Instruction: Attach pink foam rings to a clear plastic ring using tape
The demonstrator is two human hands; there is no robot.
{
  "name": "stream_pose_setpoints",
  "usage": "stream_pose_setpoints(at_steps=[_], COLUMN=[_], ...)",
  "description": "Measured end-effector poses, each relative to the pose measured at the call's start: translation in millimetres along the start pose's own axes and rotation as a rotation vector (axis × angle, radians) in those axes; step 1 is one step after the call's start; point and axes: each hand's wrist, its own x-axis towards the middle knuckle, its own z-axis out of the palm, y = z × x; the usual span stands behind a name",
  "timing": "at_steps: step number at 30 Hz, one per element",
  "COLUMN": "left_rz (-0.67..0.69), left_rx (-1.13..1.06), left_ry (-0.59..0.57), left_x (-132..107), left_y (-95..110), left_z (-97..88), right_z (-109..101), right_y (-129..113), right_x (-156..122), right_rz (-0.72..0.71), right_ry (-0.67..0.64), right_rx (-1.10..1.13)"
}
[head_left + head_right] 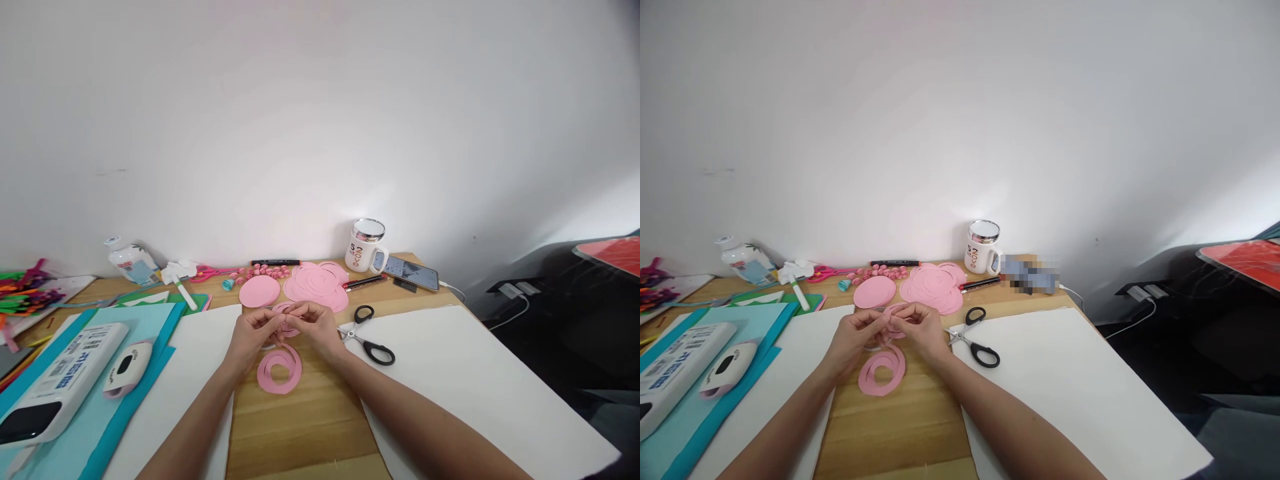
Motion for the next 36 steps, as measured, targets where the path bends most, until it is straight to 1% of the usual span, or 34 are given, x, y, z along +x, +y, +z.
stream_pose_setpoints(at_steps=[8,13,20,25,30,32,36], left_rz=[-0.027,-0.023,-0.027,-0.059,-0.088,-0.093,-0.085], left_rx=[-0.015,-0.017,-0.038,-0.047,-0.051,-0.065,-0.048], left_ry=[0.024,0.039,0.03,0.061,0.084,0.097,0.103], left_x=[0.3,0.4,0.7,1.0,1.5,1.8,2.4], left_y=[-1.6,-0.2,0.1,-0.5,-1.0,-1.7,-2.8], left_z=[0.2,0.9,0.8,0.7,0.6,0.7,0.9], right_z=[-0.7,-1.6,-2.8,-4.1,-4.5,-3.9,-2.4], right_y=[0.3,2.4,6.6,7.8,6.9,6.0,4.3], right_x=[1.9,2.5,3.6,4.1,3.4,3.1,2.8], right_rz=[0.066,0.067,0.13,0.122,0.163,0.157,0.143], right_ry=[0.018,0.019,0.016,0.006,-0.012,-0.024,0.0], right_rx=[0.052,0.051,0.085,0.088,0.098,0.099,0.089])
